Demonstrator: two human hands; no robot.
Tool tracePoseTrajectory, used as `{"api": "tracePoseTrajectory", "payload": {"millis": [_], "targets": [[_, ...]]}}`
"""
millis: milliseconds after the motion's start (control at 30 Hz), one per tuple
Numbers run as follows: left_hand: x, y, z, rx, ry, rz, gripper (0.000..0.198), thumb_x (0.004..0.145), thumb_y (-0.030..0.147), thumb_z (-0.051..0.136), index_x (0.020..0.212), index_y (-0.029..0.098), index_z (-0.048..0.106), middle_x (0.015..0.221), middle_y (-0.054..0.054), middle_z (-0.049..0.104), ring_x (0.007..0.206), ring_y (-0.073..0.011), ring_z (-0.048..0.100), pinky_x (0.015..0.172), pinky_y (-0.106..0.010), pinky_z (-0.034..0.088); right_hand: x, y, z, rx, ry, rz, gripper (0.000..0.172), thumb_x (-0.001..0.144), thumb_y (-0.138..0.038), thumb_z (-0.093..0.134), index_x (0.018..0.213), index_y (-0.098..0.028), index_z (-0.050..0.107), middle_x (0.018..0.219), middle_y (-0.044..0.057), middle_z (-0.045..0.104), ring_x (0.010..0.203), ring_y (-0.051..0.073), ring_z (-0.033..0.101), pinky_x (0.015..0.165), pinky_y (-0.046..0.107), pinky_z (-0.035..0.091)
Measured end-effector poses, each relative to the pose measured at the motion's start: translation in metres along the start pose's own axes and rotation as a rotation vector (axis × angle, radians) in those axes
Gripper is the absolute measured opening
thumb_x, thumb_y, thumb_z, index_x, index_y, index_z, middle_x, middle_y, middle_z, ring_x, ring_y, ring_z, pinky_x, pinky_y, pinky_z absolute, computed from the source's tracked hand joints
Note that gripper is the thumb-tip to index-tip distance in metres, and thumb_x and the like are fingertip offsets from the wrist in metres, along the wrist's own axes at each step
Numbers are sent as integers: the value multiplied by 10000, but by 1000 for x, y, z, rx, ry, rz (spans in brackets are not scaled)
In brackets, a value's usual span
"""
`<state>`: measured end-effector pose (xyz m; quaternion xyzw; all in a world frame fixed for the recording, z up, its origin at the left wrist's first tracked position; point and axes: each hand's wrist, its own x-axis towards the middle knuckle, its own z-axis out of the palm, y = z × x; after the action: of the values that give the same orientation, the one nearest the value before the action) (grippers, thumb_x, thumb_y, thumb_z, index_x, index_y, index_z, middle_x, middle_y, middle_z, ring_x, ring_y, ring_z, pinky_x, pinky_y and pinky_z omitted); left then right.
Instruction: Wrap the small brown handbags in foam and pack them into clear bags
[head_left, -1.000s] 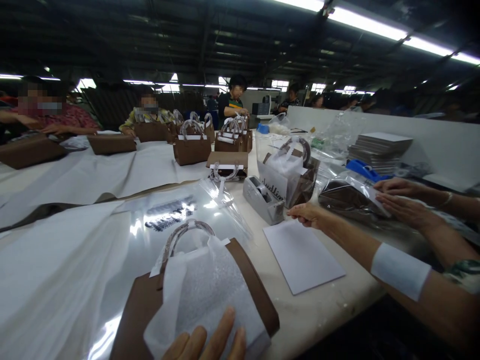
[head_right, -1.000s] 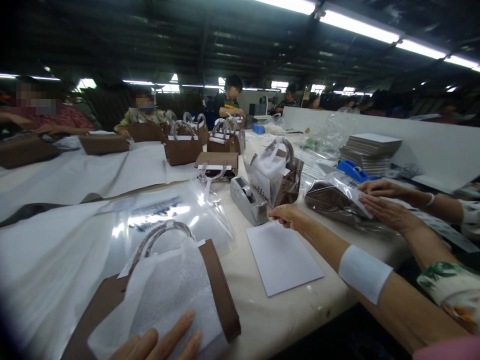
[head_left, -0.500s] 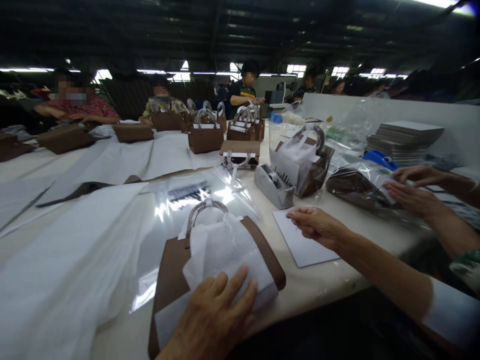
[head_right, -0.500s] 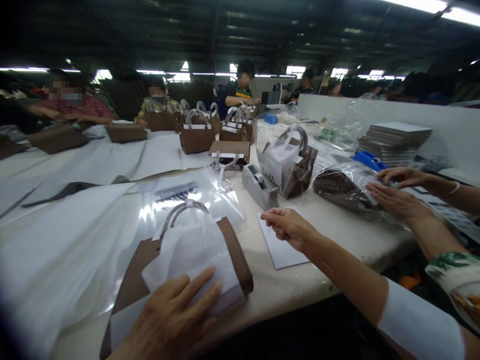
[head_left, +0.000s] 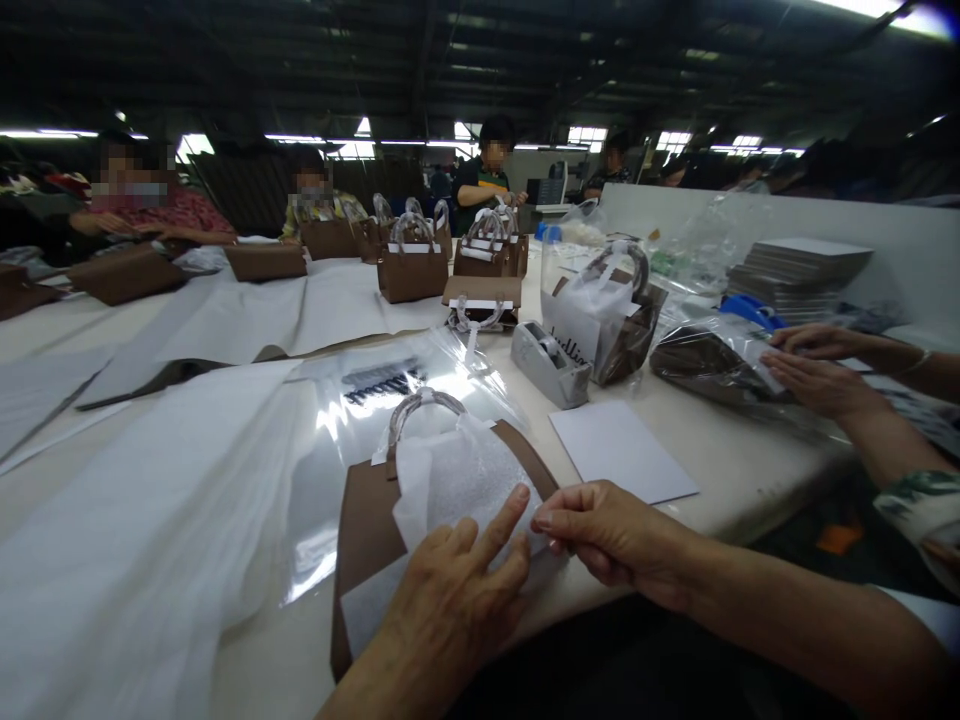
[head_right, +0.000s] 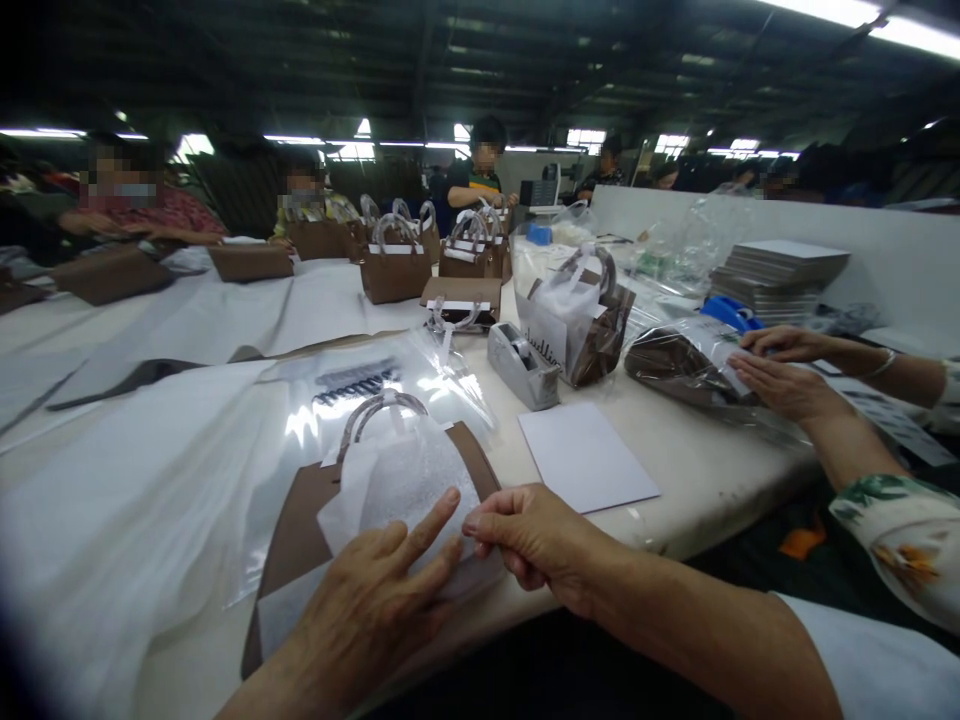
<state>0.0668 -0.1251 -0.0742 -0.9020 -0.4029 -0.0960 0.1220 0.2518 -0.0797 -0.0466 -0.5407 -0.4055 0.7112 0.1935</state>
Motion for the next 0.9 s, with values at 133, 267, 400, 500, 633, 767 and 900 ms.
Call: {"api": "tracePoseTrajectory", "payload": {"millis": [133, 267, 400, 500, 633, 767, 900], "targets": [[3, -2, -2, -62, -55, 3, 399, 689, 222, 560, 1085, 226, 513, 1433, -93, 262, 760, -180, 562, 594, -344, 506, -3, -6, 3, -35, -7, -17, 248, 667, -339, 655, 661, -127, 526, 510, -53, 511, 291, -12, 272, 315, 153, 104], [2, -3, 0, -95, -12, -52, 446, 645, 204, 607, 1077, 226, 499, 1403, -213, 265, 748, -206, 585, 586, -358, 492, -4, -8, 1, 22, -107, -84, 297, 684, -400, 653, 781, -150, 524, 577, -62, 505, 318, -14, 273, 333, 160, 103], [-2, -1, 3, -100, 31, -61, 451, 630, 197, 615, 1064, 233, 500, 1399, -230, 262, 740, -221, 592, 594, -367, 483, -1, -10, -1, 12, -145, -99, 294, 706, -408, 640, 804, -163, 508, 583, -68, 486, 323, -14, 268, 340, 164, 96], [-2, -1, 4, -112, 46, -75, 451, 636, 212, 615, 1071, 230, 498, 1412, -222, 238, 743, -216, 586, 593, -358, 477, 2, -11, 1, -7, -110, -66, 291, 698, -398, 645, 783, -157, 505, 585, -63, 497, 315, -15, 267, 333, 160, 98], [1, -2, 3, -135, -20, -80, 428, 677, 237, 594, 1093, 239, 497, 1446, -133, 210, 797, -204, 566, 630, -353, 478, 2, -8, 5, -48, -13, 7, 282, 686, -387, 644, 742, -146, 508, 575, -57, 509, 310, -14, 279, 318, 147, 118], [3, -4, 0, -188, -133, -31, 378, 765, 280, 511, 1140, 250, 479, 1415, -14, 322, 828, -193, 539, 664, -357, 488, -3, -6, 8, -121, 49, 46, 255, 703, -374, 614, 706, -138, 516, 538, -53, 503, 301, -9, 278, 303, 142, 146], [2, -7, -2, -244, -157, -20, 417, 795, 267, 482, 1207, 259, 417, 1395, 16, 355, 880, -197, 517, 710, -370, 485, -11, -6, 13, -108, 74, 87, 226, 710, -346, 600, 771, -144, 519, 567, -49, 525, 308, -9, 297, 297, 130, 169]]}}
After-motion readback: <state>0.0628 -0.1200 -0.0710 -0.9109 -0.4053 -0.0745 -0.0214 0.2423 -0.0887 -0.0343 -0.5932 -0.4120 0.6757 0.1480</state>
